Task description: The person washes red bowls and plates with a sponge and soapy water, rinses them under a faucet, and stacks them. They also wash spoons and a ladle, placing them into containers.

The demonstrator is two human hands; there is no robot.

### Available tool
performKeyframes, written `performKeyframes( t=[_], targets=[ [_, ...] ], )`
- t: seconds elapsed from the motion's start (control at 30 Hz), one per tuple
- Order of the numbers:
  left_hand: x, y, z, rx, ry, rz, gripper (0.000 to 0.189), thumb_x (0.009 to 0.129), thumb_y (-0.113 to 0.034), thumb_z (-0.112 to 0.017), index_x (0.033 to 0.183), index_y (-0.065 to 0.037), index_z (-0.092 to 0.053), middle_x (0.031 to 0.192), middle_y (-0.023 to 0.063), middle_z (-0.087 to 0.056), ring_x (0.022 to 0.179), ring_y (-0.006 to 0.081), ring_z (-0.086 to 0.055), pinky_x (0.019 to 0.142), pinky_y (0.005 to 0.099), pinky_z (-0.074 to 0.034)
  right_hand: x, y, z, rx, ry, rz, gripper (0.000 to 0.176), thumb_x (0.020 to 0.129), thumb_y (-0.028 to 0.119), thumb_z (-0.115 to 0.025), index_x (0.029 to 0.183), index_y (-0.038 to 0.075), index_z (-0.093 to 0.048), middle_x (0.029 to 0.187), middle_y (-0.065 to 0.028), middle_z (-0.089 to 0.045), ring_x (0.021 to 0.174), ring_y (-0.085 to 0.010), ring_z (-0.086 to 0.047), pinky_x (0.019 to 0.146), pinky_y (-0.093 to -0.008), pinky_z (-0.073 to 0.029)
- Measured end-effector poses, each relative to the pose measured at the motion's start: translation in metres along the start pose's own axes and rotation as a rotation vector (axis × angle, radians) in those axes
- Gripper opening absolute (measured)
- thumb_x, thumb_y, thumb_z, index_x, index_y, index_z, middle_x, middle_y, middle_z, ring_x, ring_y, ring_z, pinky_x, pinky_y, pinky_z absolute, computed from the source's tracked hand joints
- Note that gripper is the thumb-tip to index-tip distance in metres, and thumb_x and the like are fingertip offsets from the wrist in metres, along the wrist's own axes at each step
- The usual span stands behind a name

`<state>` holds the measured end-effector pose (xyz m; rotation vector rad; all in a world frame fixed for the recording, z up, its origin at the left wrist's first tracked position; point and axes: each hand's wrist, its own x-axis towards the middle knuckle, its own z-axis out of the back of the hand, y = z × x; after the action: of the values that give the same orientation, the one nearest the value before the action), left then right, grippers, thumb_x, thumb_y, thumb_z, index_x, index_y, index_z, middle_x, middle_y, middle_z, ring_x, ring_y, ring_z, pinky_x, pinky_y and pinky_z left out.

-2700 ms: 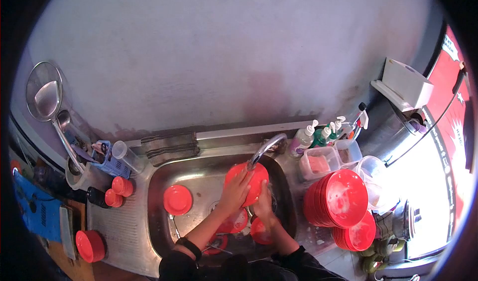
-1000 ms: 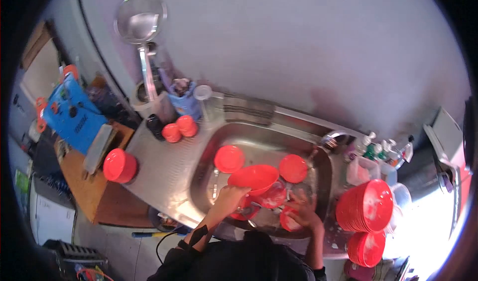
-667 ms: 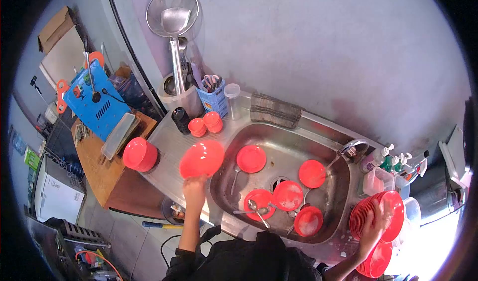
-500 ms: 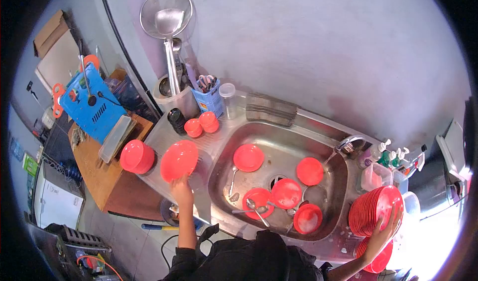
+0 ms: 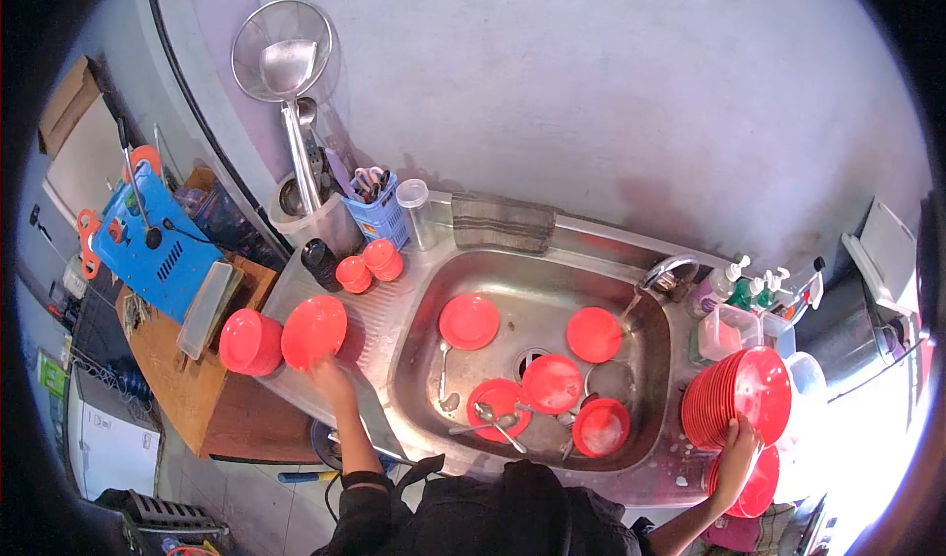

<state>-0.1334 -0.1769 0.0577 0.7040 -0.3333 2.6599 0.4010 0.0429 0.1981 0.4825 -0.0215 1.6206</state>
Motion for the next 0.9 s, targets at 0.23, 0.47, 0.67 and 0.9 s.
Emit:
performKeyframes(
  t=[0.23, 0.47, 0.67, 0.9],
  targets=[
    [0.012, -0.002, -0.012, 0.020, 0.139, 0.065, 0.028, 0.069, -0.008, -0.043, 0.094, -0.010, -0.055, 0.090, 0.0081, -0.056, 0.095, 0.0255, -0.047, 0.093, 0.0456, -0.018, 0.001, 0.010, 0.001, -0.011, -0.012, -0.098, 0.023, 0.075, 0.016, -0.047, 0.091, -0.001, -0.053, 0.077, -0.0184, -0.055, 0.072, -0.0313, -0.049, 0.072, -0.0395, -0.034],
    [0.013, 0.014, -0.037, 0.010, 0.162, 0.060, 0.031, 0.067, -0.011, -0.046, 0.097, -0.011, -0.054, 0.092, 0.0075, -0.056, 0.096, 0.0260, -0.046, 0.093, 0.0472, -0.016, -0.005, 0.009, -0.003, -0.033, -0.179, -0.071, 0.020, 0.076, 0.016, -0.048, 0.088, 0.001, -0.055, 0.074, -0.0182, -0.054, 0.071, -0.0320, -0.048, 0.068, -0.0378, -0.035],
    [0.011, 0.012, -0.035, -0.015, 0.104, -0.002, 0.035, 0.064, -0.011, -0.050, 0.100, -0.011, -0.051, 0.095, 0.0071, -0.054, 0.097, 0.0263, -0.045, 0.094, 0.0477, -0.013, -0.004, 0.009, -0.001, -0.001, -0.150, -0.062, 0.021, 0.075, 0.017, -0.051, 0.087, 0.001, -0.055, 0.076, -0.0164, -0.055, 0.073, -0.0299, -0.048, 0.070, -0.0371, -0.035],
    [0.013, 0.017, -0.036, -0.015, 0.108, -0.025, 0.032, 0.067, -0.012, -0.048, 0.098, -0.011, -0.052, 0.092, 0.0067, -0.054, 0.095, 0.0246, -0.046, 0.093, 0.0485, -0.014, -0.002, 0.003, 0.002, -0.072, -0.229, 0.004, 0.022, 0.075, 0.018, -0.049, 0.088, 0.001, -0.054, 0.075, -0.0145, -0.054, 0.073, -0.0282, -0.048, 0.072, -0.0364, -0.034]
  ],
)
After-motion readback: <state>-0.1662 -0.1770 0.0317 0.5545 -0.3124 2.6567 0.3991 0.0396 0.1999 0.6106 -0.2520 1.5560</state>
